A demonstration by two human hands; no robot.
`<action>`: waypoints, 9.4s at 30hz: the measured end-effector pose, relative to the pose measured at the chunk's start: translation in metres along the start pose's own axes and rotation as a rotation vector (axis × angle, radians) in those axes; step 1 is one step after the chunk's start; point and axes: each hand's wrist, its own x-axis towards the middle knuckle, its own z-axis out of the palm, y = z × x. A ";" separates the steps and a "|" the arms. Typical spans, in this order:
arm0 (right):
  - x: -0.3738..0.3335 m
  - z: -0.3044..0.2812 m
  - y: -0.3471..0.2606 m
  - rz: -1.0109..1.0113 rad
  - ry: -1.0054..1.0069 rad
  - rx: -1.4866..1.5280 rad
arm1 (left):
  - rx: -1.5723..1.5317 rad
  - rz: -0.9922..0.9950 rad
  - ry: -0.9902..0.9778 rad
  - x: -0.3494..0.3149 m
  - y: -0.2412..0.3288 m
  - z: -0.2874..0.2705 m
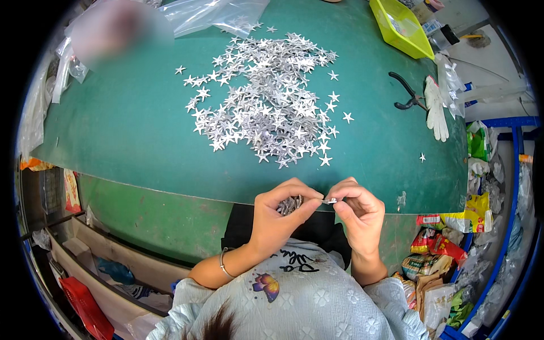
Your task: The person repeatedly picks up small star-shaped pieces from a green table and assembles them by hand, inserting a small metal pin into each star. The person handles the stars one at a time and places the assembled pieces back on the table.
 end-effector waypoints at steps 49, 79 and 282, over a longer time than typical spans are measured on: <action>-0.023 -0.190 0.014 0.001 0.789 -0.898 | 0.125 -0.299 0.074 0.009 -0.013 0.037; -0.017 -0.075 0.000 -0.575 0.233 -0.675 | 0.029 -0.371 -0.093 0.017 -0.009 0.066; 0.035 0.042 0.000 -0.117 -0.070 -0.211 | -0.130 -0.065 0.145 -0.001 0.028 -0.030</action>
